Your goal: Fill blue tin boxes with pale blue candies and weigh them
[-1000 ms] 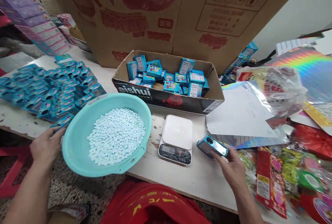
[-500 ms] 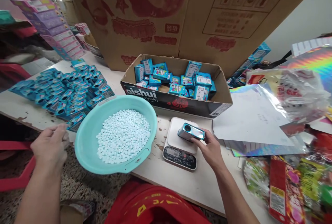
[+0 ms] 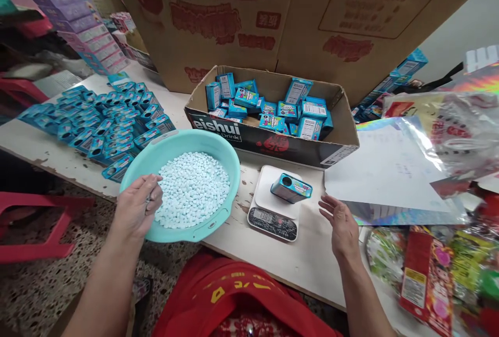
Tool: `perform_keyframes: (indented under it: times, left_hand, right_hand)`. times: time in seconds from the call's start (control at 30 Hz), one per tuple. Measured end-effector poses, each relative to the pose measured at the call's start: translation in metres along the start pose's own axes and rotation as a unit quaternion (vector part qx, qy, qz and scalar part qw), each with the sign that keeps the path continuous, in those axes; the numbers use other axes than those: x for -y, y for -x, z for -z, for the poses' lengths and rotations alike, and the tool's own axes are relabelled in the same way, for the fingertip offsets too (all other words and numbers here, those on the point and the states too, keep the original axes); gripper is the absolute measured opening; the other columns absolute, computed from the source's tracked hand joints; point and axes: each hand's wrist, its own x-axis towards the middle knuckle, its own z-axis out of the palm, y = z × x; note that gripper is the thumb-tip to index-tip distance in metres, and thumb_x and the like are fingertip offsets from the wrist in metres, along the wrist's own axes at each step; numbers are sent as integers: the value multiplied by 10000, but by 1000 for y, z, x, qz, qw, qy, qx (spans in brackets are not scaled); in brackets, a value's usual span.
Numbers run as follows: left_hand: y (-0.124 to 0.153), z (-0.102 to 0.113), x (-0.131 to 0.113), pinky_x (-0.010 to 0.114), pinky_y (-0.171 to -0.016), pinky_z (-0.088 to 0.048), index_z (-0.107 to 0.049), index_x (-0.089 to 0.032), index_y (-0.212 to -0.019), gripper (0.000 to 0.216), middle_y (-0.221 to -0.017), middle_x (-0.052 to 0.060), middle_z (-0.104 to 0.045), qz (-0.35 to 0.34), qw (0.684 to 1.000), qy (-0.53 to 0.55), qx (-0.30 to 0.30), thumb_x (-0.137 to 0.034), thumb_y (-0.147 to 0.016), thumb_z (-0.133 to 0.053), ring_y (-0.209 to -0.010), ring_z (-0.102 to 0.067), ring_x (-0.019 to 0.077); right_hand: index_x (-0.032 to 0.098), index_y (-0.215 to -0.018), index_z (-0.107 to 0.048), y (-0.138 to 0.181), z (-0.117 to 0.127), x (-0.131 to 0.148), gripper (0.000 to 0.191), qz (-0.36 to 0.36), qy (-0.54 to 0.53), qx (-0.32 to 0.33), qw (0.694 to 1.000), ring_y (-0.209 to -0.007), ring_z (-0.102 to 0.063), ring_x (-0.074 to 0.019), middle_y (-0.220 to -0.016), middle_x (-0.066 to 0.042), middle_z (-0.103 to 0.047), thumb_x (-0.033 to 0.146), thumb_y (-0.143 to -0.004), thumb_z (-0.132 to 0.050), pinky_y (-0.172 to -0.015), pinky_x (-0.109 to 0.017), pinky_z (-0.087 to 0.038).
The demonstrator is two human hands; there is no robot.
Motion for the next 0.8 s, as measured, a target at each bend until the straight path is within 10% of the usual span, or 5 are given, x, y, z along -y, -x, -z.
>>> perform_keyframes:
  times: [0.37, 0.6, 0.8]
  left_hand:
    - [0, -1, 7, 80, -286, -226, -592, -104, -785, 46, -522, -45, -445, 46, 998, 33, -6, -145, -801, -579, -333, -326, 3]
    - [1, -34, 6, 101, -270, -175, -480, -144, -660, 311, -507, -35, -413, 214, 959, 187, 14, -263, -932, -389, -330, -315, 24]
    - [-2, -44, 8, 179, -386, -278, -507, -166, -628, 338, -506, -34, -413, 2, 985, -144, 99, -435, -831, -540, -416, -364, 70]
  right_hand:
    - [205, -1147, -556, -4, -28, 7, 548, 87, 25, 68, 994, -1060, -572, -250, -1172, -116, -595, 536, -721, -649, -902, -450, -462]
    - [195, -885, -624, 1, -74, 51, 328, 143, 34, 118, 982, -775, -622, -196, -838, -29, -648, 395, -654, -744, -759, -372, -517]
    - [207, -914, -624, 20, -116, 95, 313, 205, -4, 190, 960, -770, -602, -187, -836, -27, -630, 373, -679, -747, -717, -343, -508]
